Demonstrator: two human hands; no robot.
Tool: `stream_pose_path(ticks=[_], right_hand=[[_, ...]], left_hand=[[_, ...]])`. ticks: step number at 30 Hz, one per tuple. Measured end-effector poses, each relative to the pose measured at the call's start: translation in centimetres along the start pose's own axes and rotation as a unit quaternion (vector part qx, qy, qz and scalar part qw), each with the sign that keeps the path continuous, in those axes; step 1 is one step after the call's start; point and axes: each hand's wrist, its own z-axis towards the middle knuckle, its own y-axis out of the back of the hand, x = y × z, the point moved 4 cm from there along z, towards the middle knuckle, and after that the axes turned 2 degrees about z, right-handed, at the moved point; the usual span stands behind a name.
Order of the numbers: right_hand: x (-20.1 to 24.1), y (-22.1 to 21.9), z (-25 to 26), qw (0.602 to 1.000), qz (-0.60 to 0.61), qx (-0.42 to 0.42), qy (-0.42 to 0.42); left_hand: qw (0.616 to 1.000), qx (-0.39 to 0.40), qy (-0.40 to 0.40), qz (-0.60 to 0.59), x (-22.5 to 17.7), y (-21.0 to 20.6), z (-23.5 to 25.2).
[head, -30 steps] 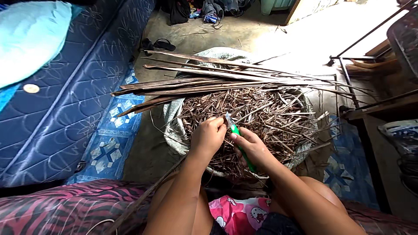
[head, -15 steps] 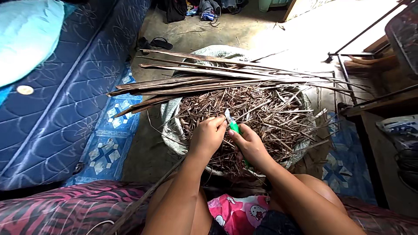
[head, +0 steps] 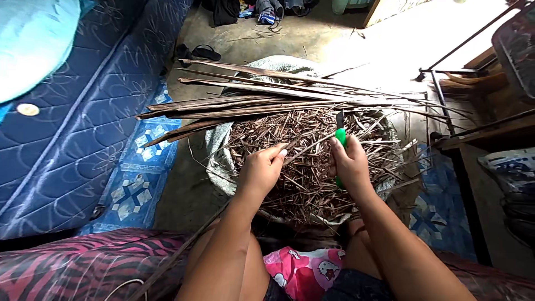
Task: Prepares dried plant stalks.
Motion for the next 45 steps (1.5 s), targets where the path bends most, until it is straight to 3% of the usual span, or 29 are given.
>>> stream_pose_path(ticks=[3,8,13,19,24,27,31,34,45], right_hand=[[0.5,-0.7,-0.8,0.996,0.048,0.077,-0.003],[0.9,-3.9,-3.5,0.954,0.09,0.269,-0.098],[0.3,-4.2,-4.0,0.912,0.191,0.327,-0.154],[0.1,-4.6,-3.8,0.916,0.206,0.297,-0.175],[-0.4,-4.1,-3.2,0.961,0.024,0.248,-0.12],[-0.3,-4.3,-3.3,0.95,0.074,0.269,-0.141],[-0.2,-4.9,-3.7,0.906,0.217,0.313,-0.186],[0.0,-5.1,-4.0,0.89,0.236,0.331,-0.208],[-0.2,-5.1,-3.3,0.931,0.168,0.278,-0.166]], left_hand=[[1.0,0.002,0.012,0.004,0.0,0.1,0.0],[1.0,0.005,-0.002,0.006,-0.8,-0.5,-0.3],[1.0,0.009,-0.004,0.022,-1.1,-0.5,-0.5],[0.999,0.021,-0.007,0.039,-1.1,-0.7,-0.2],[0.999,0.029,-0.003,0.029,-1.5,-0.7,0.0],[0.999,0.025,-0.004,0.032,-1.1,-0.8,0.1],[0.999,0.01,0.0,0.032,-0.7,-0.8,0.1],[1.0,-0.005,-0.001,0.024,-0.2,-0.5,0.2],[0.999,0.011,-0.023,0.032,-0.6,-0.8,0.1]])
